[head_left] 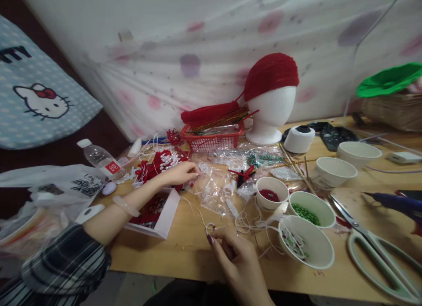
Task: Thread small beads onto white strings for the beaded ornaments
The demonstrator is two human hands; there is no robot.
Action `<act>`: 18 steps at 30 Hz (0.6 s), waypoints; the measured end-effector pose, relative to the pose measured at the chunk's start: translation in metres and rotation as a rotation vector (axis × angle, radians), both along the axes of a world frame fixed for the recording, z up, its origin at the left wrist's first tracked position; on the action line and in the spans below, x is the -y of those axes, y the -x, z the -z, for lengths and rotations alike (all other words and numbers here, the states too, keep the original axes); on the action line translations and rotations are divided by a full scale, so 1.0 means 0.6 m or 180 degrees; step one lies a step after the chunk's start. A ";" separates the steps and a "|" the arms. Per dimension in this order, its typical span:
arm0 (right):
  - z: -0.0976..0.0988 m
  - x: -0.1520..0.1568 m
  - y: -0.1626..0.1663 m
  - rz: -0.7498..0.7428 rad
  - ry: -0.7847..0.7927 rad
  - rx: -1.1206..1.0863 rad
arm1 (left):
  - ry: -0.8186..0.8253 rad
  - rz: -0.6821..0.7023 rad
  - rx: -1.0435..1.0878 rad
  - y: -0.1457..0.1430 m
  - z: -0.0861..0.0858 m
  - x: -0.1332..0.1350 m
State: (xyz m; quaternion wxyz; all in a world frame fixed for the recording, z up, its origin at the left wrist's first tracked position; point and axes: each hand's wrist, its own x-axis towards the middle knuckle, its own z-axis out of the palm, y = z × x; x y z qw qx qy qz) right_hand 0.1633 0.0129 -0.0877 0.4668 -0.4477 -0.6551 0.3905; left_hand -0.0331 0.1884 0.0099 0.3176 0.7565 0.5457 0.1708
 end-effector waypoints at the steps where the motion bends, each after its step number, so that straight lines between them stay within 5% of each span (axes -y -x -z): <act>1: 0.000 0.000 0.000 0.0020 -0.0009 -0.0004 | -0.0066 -0.0117 0.0134 0.001 -0.006 0.000; 5: 0.000 -0.001 0.000 0.0073 -0.0020 -0.0034 | -0.0490 -0.0685 0.0901 0.002 -0.043 0.014; 9: -0.002 -0.001 0.000 0.0173 -0.0006 -0.0129 | -0.0675 -0.1078 0.1912 -0.019 -0.066 0.077; 11: -0.004 0.000 0.000 0.0218 0.0022 -0.0186 | -0.0533 -0.1227 0.2381 -0.040 -0.059 0.120; 14: -0.007 0.001 -0.001 0.0259 0.0099 -0.0241 | 0.0733 -0.1980 0.3877 -0.071 -0.027 0.173; 18: -0.009 0.002 -0.005 0.0339 0.0179 -0.0259 | 0.1469 -0.2308 0.4429 -0.093 0.026 0.204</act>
